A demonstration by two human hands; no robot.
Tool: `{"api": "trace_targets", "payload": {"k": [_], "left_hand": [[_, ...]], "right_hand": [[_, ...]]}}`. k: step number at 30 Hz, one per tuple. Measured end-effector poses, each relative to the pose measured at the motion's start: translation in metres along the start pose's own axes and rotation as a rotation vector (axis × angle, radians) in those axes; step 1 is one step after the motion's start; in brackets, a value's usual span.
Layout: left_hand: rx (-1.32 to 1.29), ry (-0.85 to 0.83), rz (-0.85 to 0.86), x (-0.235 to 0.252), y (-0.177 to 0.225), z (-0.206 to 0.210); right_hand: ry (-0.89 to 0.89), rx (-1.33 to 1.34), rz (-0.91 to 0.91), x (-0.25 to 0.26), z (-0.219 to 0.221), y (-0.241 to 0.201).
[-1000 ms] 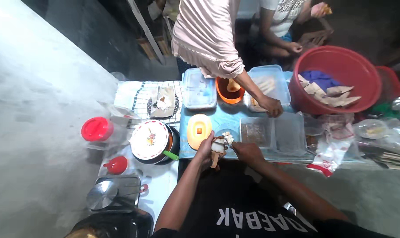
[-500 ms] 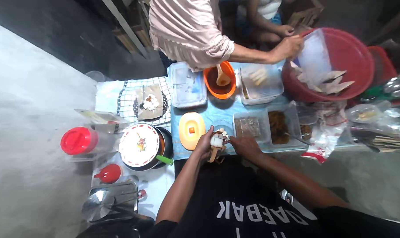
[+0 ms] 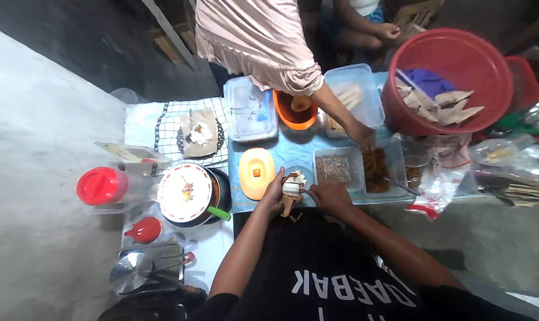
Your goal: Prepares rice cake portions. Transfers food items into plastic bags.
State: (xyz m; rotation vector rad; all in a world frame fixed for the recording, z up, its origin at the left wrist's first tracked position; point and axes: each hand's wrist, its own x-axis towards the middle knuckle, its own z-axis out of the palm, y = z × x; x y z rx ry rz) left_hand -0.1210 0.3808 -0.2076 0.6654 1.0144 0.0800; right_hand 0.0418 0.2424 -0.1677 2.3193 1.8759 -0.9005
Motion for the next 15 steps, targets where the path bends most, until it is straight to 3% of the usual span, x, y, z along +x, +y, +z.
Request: {"api": "trace_targets", "payload": {"k": [11,15], "left_hand": [[0.036,0.032,0.007,0.007,0.002,0.003],[0.014,0.048,-0.030,0.004,0.002,0.000]], "right_hand": [[0.052,-0.052,0.001,0.005,0.018,-0.003],[-0.032,-0.050,0.054,0.006,0.018,-0.015]]}}
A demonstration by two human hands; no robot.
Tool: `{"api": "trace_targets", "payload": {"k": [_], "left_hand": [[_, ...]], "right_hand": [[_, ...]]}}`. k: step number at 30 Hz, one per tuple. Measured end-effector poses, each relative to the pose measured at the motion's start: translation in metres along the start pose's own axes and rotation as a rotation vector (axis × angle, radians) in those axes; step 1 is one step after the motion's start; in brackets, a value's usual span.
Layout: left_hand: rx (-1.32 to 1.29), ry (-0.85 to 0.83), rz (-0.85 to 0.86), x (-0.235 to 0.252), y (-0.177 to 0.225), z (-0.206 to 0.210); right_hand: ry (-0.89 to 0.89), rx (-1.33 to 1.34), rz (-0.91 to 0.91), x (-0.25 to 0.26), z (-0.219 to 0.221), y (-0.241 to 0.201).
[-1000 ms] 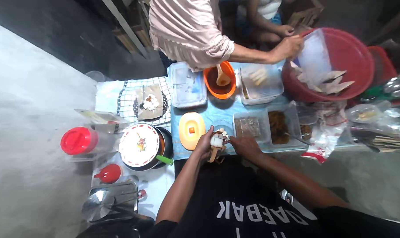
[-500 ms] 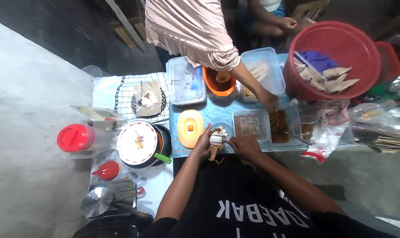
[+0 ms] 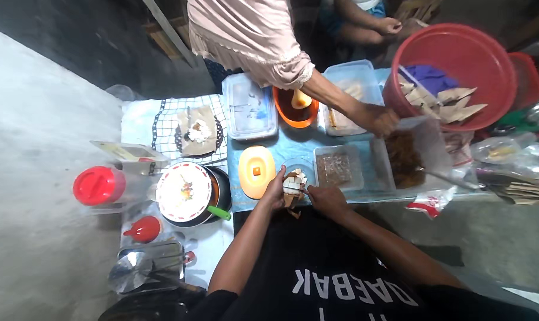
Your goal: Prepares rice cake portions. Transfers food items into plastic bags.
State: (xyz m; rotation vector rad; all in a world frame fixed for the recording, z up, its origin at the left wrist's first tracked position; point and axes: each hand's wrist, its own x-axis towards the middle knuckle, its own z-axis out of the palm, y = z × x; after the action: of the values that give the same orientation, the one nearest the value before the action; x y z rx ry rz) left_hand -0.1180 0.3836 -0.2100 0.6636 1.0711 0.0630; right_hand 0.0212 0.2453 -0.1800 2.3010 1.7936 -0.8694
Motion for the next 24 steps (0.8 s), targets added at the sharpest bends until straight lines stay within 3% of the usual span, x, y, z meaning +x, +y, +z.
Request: {"api": "trace_targets", "payload": {"k": [8,15,24], "left_hand": [[-0.011,-0.047,0.042,0.001,0.005,-0.005],[0.057,-0.014,0.049,0.006,0.009,-0.006],[0.454,0.228,0.192,0.011,-0.004,-0.008]], "right_hand": [[-0.040,0.036,0.037,0.006,-0.002,-0.001],[0.067,0.047,0.020,0.008,-0.002,0.004],[0.086,0.113,0.250,-0.006,0.000,-0.002]]}}
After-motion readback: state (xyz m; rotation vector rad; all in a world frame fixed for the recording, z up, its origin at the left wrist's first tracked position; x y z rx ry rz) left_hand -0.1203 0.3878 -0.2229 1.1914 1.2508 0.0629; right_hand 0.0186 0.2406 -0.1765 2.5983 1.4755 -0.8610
